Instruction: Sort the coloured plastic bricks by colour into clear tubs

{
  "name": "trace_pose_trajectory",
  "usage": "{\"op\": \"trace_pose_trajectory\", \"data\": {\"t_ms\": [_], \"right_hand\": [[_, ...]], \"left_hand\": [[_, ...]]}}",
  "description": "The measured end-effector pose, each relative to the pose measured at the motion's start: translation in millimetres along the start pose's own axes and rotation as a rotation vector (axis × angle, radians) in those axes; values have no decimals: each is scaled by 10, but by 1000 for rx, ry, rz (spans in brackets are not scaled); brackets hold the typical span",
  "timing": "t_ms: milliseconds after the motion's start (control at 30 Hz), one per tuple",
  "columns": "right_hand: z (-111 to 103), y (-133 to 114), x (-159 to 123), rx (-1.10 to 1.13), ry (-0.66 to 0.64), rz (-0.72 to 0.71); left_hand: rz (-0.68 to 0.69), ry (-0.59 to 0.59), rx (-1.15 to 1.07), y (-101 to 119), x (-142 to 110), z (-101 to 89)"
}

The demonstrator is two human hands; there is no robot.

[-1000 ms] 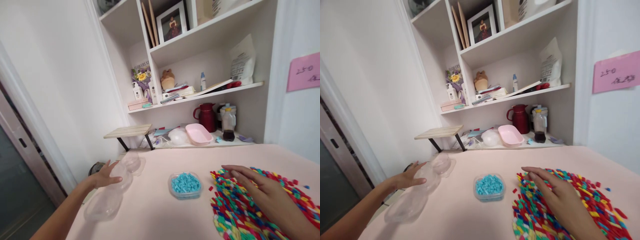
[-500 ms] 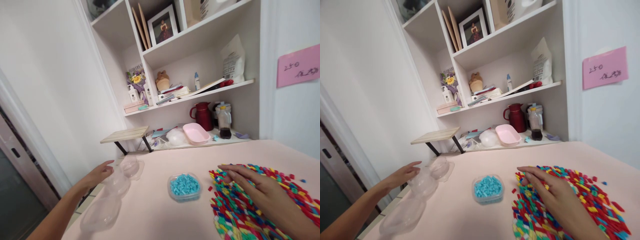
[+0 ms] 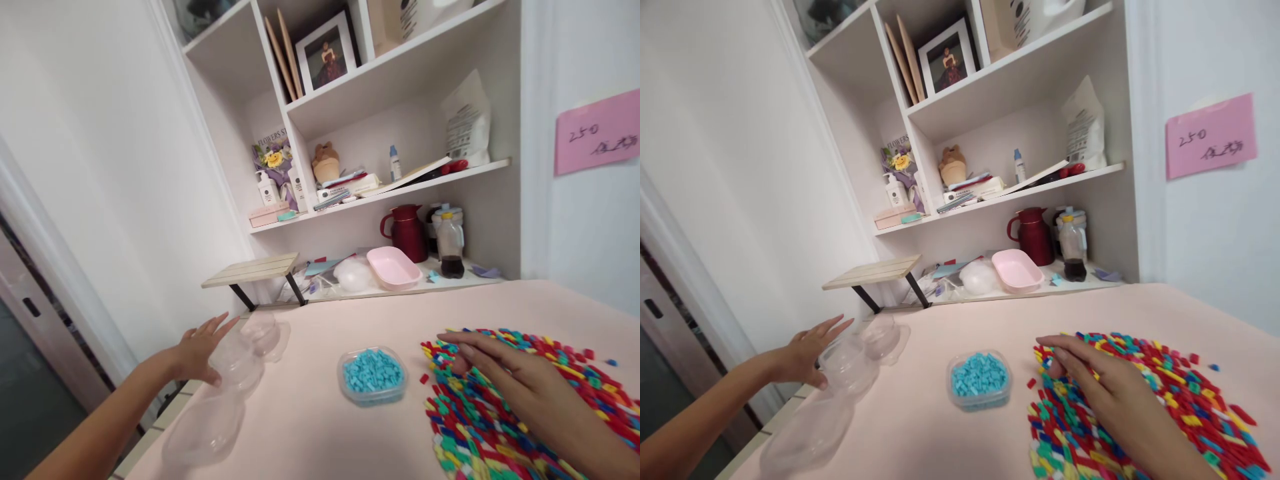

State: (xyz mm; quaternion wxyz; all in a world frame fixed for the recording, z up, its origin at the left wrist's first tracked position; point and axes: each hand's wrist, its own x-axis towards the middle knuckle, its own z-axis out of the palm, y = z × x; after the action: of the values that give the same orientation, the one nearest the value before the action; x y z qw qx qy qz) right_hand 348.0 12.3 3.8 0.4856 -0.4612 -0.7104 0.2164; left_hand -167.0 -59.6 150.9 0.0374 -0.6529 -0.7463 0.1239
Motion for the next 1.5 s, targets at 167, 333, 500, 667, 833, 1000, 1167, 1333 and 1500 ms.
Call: {"op": "trace_pose_trajectory", "data": {"t_ms": [167,333,500,667,833,1000,1167,1333,1500], "right_hand": [[40,67,5,-43,-4,-41],[25,82,4,-74,11,-63],[22,61,-5,-74,-19,-67],[19,7,-6,-51,-42,-56],[-4,-61,-1,-20,-48,-57],[-3,-81,3,-9,-47,-65],[17,-27,6,-38,-24,-73],[8,-5,-5,-33,-45,-62],[27,-176,-44,128,-122,5]], "left_hand": [[24,-138,132,195,175,-75],[120,-85,108,182,268,-76],[134,-86,0,92,180,-96],[129,-15,-26,100,169,-168],[109,71,-37,174,157,-254],[95,97,-55,206,117,-244],[69,243,-26,120,130,-242],[-2,403,16,44,89,-323],[-66,596,-136,411,-123,-253]]}}
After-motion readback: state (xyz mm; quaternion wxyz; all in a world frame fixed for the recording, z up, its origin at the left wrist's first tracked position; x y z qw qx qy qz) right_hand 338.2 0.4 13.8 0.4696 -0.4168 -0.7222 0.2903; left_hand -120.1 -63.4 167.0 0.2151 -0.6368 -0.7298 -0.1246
